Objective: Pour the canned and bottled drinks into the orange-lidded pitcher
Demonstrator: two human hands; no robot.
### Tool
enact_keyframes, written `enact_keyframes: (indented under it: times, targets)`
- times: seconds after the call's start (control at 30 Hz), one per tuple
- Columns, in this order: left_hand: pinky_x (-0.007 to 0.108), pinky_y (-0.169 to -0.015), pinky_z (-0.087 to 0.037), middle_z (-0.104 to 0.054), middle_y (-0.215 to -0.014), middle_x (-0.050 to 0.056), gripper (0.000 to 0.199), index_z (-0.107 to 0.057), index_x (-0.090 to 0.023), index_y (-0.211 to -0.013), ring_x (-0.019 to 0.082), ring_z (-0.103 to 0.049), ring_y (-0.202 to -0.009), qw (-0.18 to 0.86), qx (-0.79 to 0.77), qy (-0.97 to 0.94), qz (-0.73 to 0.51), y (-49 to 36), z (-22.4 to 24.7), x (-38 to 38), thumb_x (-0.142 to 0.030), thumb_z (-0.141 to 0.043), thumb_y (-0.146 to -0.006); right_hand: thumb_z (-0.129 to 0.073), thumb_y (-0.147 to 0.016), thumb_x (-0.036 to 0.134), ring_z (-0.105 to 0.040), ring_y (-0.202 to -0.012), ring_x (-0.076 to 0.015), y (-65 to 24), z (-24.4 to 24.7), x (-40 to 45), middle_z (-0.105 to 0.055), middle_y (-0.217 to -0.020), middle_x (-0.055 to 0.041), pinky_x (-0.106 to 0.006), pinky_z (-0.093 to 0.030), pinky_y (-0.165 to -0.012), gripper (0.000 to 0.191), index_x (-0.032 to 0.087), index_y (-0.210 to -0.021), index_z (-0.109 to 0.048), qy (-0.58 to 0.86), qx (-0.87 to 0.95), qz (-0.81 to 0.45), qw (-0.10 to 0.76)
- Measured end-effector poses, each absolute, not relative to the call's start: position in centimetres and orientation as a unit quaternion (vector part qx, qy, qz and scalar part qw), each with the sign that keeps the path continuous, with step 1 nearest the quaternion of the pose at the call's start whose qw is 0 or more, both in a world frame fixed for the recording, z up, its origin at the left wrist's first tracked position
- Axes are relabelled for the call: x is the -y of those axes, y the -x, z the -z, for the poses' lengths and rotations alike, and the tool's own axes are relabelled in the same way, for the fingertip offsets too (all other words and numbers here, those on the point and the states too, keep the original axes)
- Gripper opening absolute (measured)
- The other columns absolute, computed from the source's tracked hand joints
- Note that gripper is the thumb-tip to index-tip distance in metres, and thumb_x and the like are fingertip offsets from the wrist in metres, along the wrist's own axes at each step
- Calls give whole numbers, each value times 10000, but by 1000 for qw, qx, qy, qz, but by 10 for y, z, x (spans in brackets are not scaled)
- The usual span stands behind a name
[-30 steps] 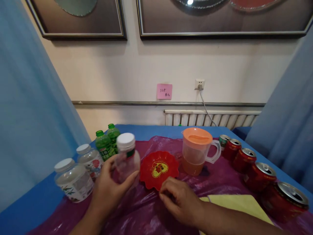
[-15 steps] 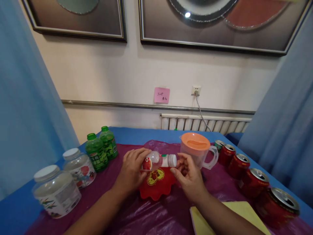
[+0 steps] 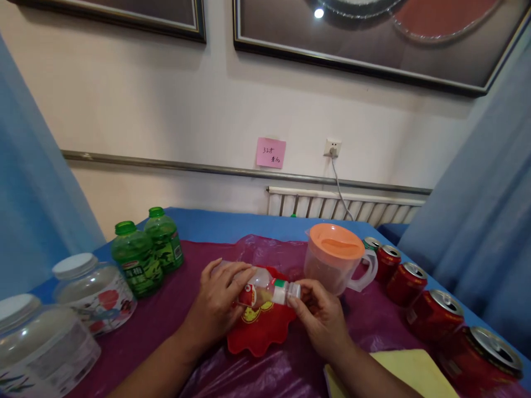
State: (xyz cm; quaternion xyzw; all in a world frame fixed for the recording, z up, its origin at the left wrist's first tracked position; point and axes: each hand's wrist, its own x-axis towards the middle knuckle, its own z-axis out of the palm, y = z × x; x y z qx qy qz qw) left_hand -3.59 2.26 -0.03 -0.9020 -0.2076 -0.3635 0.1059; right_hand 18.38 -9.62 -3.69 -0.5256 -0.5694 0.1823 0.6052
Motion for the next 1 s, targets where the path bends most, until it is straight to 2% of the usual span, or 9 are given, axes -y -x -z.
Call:
enact_keyframes:
  times: [0.33,0.47,0.6,0.67,0.73,0.9,1.0]
  targets:
    - [506,-1089,-276,-690,-1215,86,480,-542,-247,-1319,255,-610,-1121,90,202,911,347,39,4,-22,-153,-566,-849,-658,-921,284,-597,-672,-130,-187,36,103,-656,-850,-1,-221,-480,-603,194,225,-1101,-616,516,610,-121,589]
    - [503,-1090,-277,-680,-1242,81,554,-515,-257,-1350,257,-604,-1141,74,212,917,330,41,5,-25,-132,-564,-813,-655,-906,215,-633,-910,-178,-191,32,103,-634,-1035,-50,-283,-529,-792,325,247,-1221,-582,478,669,-61,565]
    - [508,-1089,-279,-678,-1246,78,562,-523,-267,-1353,268,-608,-1140,85,231,909,336,44,7,-29,-152,-571,-806,-616,-916,207,-571,-1172,-228,-191,31,102,-562,-1276,-95,-373,-491,-992,488,279,-1385,-499,471,687,-56,551]
    - [516,-1090,-273,-673,-1250,86,569,-521,-263,-1355,273,-598,-1148,97,234,905,342,44,8,-31,-145,-570,-801,-642,-909,281,-581,-1157,-239,-190,34,102,-550,-1310,-106,-381,-508,-979,602,270,-1467,-414,487,670,-78,555]
    - [522,-1095,-265,-668,-1255,91,571,-522,-260,-1355,275,-587,-1160,107,232,903,345,44,9,-32,-125,-561,-801,-647,-912,347,-624,-1049,-228,-190,37,101,-586,-1248,-102,-350,-549,-889,632,255,-1481,-388,504,654,-103,555]
    - [528,-1125,-253,-648,-1298,98,611,-533,-253,-1352,271,-550,-1226,113,216,907,344,43,12,-30,-29,-524,-784,-582,-965,306,-652,-864,-183,-190,41,99,-659,-1031,-55,-279,-536,-742,335,254,-1295,-552,529,651,-99,536]
    - [532,-1133,-256,-639,-1318,102,623,-542,-251,-1350,273,-542,-1245,114,217,906,346,44,13,-30,-8,-514,-777,-583,-959,252,-650,-923,-188,-191,42,98,-653,-1057,-61,-290,-536,-791,334,250,-1292,-551,515,663,-88,537]
